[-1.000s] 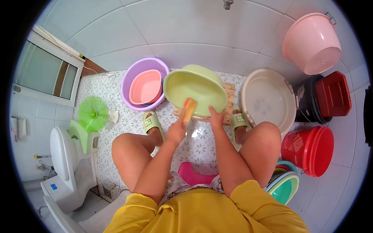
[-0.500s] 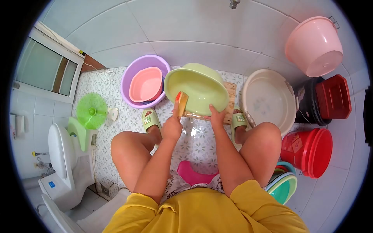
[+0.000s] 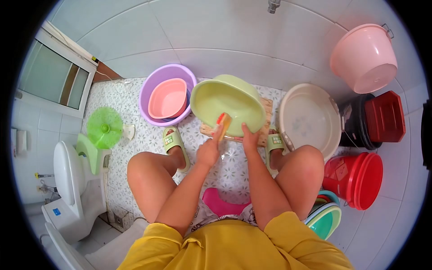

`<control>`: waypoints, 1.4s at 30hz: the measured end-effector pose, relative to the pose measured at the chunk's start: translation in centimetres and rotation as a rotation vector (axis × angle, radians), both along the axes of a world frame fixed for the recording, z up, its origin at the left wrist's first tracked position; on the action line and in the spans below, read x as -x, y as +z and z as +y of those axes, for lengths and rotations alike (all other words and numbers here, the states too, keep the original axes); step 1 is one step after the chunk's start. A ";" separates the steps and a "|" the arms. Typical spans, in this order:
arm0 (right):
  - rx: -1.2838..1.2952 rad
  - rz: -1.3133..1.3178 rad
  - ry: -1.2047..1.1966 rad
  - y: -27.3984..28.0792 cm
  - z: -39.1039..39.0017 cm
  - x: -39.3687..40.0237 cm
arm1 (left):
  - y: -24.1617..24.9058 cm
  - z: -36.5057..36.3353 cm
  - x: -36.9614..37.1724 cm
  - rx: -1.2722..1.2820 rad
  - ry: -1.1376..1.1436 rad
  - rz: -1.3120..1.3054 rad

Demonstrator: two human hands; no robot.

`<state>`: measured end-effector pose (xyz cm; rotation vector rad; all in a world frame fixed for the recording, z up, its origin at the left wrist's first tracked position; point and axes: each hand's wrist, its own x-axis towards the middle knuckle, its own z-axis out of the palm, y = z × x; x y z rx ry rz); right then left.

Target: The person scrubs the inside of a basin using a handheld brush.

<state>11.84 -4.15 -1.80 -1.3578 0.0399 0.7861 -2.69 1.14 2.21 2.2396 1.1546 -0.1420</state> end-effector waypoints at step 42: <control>-0.045 0.006 0.076 -3.2 -0.2 -0.4 | -0.6 0.5 -5.2 0.592 0.373 -0.531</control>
